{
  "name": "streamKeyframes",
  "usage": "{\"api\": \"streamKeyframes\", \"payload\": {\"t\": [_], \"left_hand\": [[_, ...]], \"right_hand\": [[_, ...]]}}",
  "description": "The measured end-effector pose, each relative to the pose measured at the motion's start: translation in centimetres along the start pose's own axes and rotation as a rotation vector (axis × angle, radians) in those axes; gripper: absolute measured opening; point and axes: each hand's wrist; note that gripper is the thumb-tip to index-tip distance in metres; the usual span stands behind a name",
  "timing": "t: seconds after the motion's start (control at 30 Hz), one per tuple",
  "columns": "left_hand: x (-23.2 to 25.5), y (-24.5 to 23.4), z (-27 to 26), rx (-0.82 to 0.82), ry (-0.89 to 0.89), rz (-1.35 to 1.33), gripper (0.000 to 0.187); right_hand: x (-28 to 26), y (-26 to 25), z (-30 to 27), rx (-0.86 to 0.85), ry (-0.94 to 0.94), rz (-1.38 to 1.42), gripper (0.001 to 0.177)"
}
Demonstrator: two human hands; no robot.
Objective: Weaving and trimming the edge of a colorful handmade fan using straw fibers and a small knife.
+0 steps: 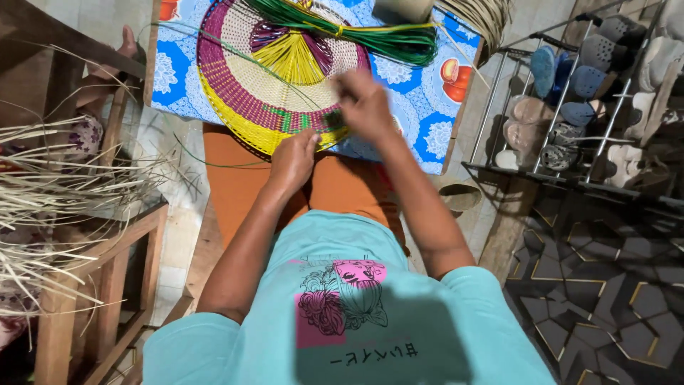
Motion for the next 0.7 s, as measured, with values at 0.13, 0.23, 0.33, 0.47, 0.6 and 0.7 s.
{"api": "streamKeyframes", "payload": {"t": [0.13,0.23,0.33,0.47,0.6,0.7], "left_hand": [[-1.8,2.0,-0.1,-0.098,0.075,0.063,0.027],[1.0,-0.7,-0.3,-0.171,0.105,0.006,0.026],[0.9,-1.6,-0.3,-0.248,0.034,0.080,0.028],[-0.4,-3.9,-0.4,-0.261,-0.014,0.055,0.026],[-0.4,-4.3,-0.1,-0.321,-0.024,0.015,0.027],[0.5,-2.8,-0.1,-0.376,0.006,0.025,0.028]], "right_hand": [[-4.2,-0.9,-2.7,-0.481,0.181,-0.081,0.009],[-4.4,-2.4,-3.1,-0.580,0.228,-0.163,0.037],[-0.5,-5.5,-4.3,-0.526,0.275,-0.210,0.010],[0.9,-14.1,-3.1,-0.346,0.602,-0.462,0.020],[5.8,-17.9,-5.8,-0.037,0.262,-0.879,0.013],[4.9,-14.4,-6.6,0.077,0.247,-0.717,0.022]]}}
Point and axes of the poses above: each hand's wrist, its own z-axis towards the middle knuckle, its own y-axis out of the palm, x = y × z, and after that the axes turned 14 degrees about x, right-handed
